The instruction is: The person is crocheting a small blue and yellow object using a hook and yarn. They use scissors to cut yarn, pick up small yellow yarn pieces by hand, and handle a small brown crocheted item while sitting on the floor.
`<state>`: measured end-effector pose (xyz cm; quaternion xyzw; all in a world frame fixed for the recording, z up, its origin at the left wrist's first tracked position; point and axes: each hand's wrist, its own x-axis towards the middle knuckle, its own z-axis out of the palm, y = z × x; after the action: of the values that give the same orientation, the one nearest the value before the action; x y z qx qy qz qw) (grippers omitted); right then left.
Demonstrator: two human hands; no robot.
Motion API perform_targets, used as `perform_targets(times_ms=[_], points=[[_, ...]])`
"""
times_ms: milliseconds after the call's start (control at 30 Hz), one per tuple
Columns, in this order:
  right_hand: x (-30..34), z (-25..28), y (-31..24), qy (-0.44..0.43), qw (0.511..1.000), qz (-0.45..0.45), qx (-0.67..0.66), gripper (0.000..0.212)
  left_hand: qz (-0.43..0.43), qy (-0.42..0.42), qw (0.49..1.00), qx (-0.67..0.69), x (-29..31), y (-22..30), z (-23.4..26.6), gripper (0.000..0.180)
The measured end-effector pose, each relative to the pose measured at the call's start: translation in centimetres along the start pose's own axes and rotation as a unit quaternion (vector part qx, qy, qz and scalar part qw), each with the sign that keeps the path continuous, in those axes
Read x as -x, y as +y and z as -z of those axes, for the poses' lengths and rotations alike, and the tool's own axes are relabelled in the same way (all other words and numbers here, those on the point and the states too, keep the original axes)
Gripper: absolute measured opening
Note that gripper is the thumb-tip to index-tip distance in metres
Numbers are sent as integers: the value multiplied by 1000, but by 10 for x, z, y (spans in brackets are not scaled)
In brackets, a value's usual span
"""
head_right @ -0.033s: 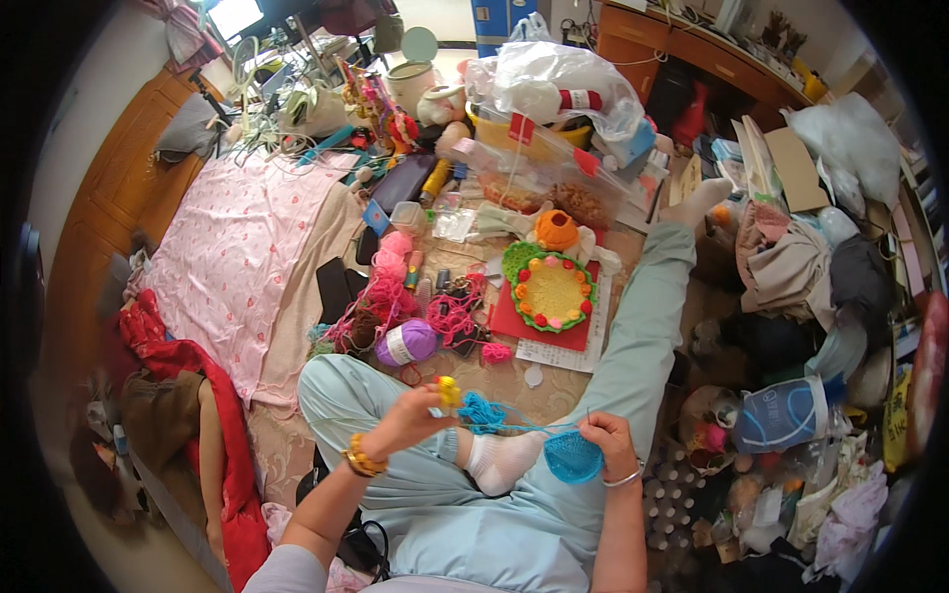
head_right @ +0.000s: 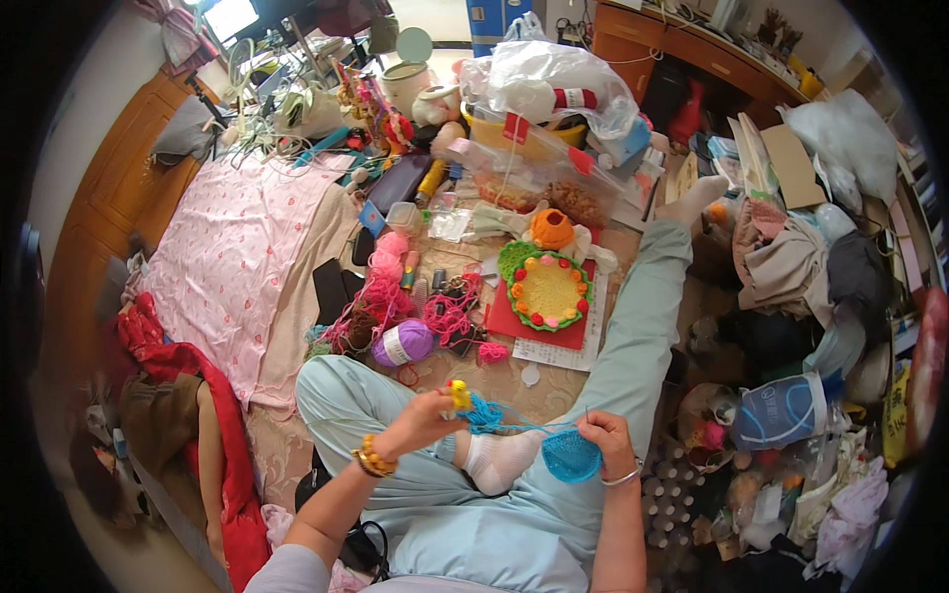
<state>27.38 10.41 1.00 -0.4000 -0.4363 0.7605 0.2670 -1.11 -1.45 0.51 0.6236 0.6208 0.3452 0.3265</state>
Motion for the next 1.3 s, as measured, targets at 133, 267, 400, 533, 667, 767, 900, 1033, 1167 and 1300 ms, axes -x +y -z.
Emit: perform_targets(times_ms=[133,267,400,533,667,767,900,1033,1167,1300], points=[[0,-2,-1,8,1000,11,-12,15,77,-111,988,70,-11,-1,-25,18],[1,1,5,15,999,-3,-40,15,86,-137,980,114,-7,-3,-24,17],[0,2,11,15,999,-12,-48,16,112,-162,969,146,2,-10,-13,24],[-3,-6,13,3,999,-19,-33,15,104,-148,954,241,13,5,-5,27],[-6,-10,13,6,998,-8,-69,15,129,-122,949,261,21,2,5,19],[-7,-12,11,11,997,8,-74,15,111,-104,975,162,24,5,9,15],[-4,-18,6,13,997,0,-70,16,143,-146,966,158,35,-19,-8,15],[-3,-15,14,-24,997,2,-74,17,37,52,998,-8,28,-16,-25,18],[-1,-12,8,-5,997,23,-73,18,52,3,994,-96,21,-1,-18,20],[-1,-8,13,-14,998,11,-59,18,57,-46,988,-136,25,0,-15,20]])
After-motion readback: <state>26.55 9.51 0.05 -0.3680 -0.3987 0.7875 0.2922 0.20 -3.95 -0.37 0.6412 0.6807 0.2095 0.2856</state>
